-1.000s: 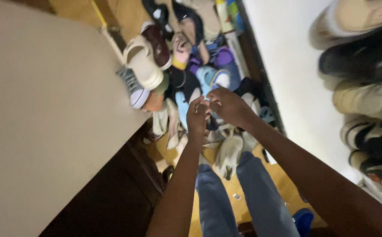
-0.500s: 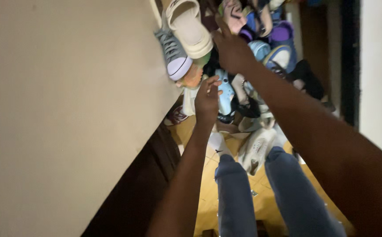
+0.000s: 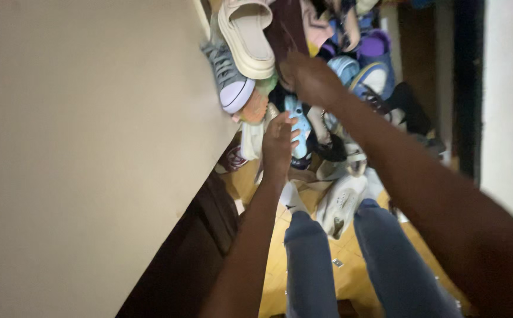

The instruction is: The person picks up various shoes from a cluttered floor, including sneakers, sandals, and heels, and places them onto a white shoe rack. The person handles each shoe individually, moving them from the floor to the rack.

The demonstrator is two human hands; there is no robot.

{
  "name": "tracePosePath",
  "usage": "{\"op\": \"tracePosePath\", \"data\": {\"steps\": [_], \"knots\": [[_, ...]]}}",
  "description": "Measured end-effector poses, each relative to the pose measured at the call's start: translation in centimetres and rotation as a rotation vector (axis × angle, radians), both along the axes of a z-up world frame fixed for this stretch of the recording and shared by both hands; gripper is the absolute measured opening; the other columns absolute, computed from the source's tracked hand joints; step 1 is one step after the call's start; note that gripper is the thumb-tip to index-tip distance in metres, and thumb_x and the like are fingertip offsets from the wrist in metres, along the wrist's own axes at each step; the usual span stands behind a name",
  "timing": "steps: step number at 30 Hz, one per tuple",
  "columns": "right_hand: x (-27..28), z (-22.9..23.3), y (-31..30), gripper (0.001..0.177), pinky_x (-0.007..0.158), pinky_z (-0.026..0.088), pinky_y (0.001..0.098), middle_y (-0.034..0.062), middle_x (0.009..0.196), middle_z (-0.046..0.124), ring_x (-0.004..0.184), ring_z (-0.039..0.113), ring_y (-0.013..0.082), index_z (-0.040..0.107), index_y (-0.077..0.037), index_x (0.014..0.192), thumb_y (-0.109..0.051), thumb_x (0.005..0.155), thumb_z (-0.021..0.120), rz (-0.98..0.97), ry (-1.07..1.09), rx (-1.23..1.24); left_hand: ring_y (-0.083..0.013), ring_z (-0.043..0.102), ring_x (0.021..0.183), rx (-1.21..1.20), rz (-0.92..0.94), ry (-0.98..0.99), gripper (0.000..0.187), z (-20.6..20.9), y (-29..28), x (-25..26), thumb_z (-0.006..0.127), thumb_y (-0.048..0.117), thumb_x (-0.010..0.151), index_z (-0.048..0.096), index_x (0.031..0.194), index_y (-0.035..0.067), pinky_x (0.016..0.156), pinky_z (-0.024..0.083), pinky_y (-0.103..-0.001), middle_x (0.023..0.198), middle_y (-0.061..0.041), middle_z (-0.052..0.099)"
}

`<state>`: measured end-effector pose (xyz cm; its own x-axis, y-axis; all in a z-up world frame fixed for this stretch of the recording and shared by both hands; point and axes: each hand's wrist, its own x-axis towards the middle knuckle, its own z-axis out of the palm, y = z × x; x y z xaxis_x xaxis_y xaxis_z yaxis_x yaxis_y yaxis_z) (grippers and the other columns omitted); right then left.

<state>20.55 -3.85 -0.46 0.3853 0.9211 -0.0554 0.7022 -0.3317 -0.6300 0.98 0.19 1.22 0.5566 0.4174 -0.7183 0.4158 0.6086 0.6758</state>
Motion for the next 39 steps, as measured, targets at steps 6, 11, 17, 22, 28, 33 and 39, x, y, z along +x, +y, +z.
{"op": "tracePosePath", "data": {"steps": [6,11,17,22,28,33,39], "knots": [[-7.2,15.0,-7.1,0.019,0.077,0.053,0.0457,0.0159,0.1,0.063,0.092,0.065,0.0341,0.06,-0.002,0.1,0.003,0.083,0.066,-0.073,0.148,0.219,-0.025,0.052,0.131,-0.234,-0.1,0.097,0.081,7.8,-0.3,2.4,0.054,0.063,0.098,0.027,0.161,0.02,0.1,0.051,-0.049,0.15,-0.01,0.047],[-10.3,25.2,-12.3,0.033,0.072,0.054,0.0423,0.0113,0.1,0.065,0.091,0.064,0.0312,0.068,-0.005,0.105,0.008,0.076,0.061,-0.099,0.071,0.041,-0.0302,0.058,0.112,-0.244,-0.252,0.108,0.093,16.9,-2.6,3.6,0.065,0.024,0.085,0.014,0.162,0.025,0.092,0.049,-0.05,0.131,-0.017,0.054],[-11.6,31.2,-16.8,0.04,0.068,0.052,0.0409,0.0053,0.089,0.06,0.085,0.058,0.0277,0.072,-0.008,0.101,0.01,0.066,0.062,0.013,0.019,0.028,-0.0308,0.064,0.119,0.181,-0.169,-0.005,0.076,19.8,-7.9,4.2,0.061,0.005,0.085,0.03,0.155,0.0,0.101,0.049,-0.039,0.133,-0.02,0.063],[-11.3,36.7,-19.2,0.028,0.075,0.052,0.0402,0.0046,0.094,0.059,0.089,0.059,0.026,0.07,-0.006,0.093,0.009,0.07,0.065,0.007,0.005,0.033,-0.0338,0.057,0.127,0.435,-0.22,0.058,0.07,25.0,-9.7,4.1,0.051,0.012,0.096,0.023,0.159,-0.003,0.109,0.04,-0.038,0.142,-0.025,0.054],[-10.8,51.3,-20.6,0.014,0.085,0.053,0.0375,0.0078,0.114,0.064,0.104,0.067,0.0276,0.07,-0.007,0.096,-0.01,0.084,0.077,-0.191,0.345,0.134,-0.0429,0.057,0.118,0.403,-0.464,0.252,0.071,43.7,-8.8,3.5,0.038,0.012,0.101,0.017,0.168,0.01,0.106,0.044,-0.045,0.134,-0.033,0.056],[-10.4,62.7,-21.2,0.024,0.095,0.052,0.0403,0.0085,0.118,0.066,0.114,0.065,0.0275,0.07,-0.009,0.11,-0.018,0.089,0.077,-0.6,0.147,0.201,-0.0374,0.055,0.123,0.801,-0.57,-0.023,0.07,55.5,-9.4,0.0,0.041,0.011,0.098,0.022,0.165,0.017,0.106,0.041,-0.043,0.137,-0.021,0.056],[-10.0,69.1,-20.3,0.056,0.086,0.049,0.0478,0.0172,0.111,0.065,0.1,0.06,0.039,0.07,-0.002,0.125,-0.03,0.079,0.081,-0.585,-0.355,0.155,-0.0356,0.057,0.122,0.945,-0.829,-0.156,0.067,65.4,-10.4,-3.3,0.049,0.016,0.093,0.039,0.158,0.026,0.104,0.046,-0.043,0.136,-0.017,0.057]]}}
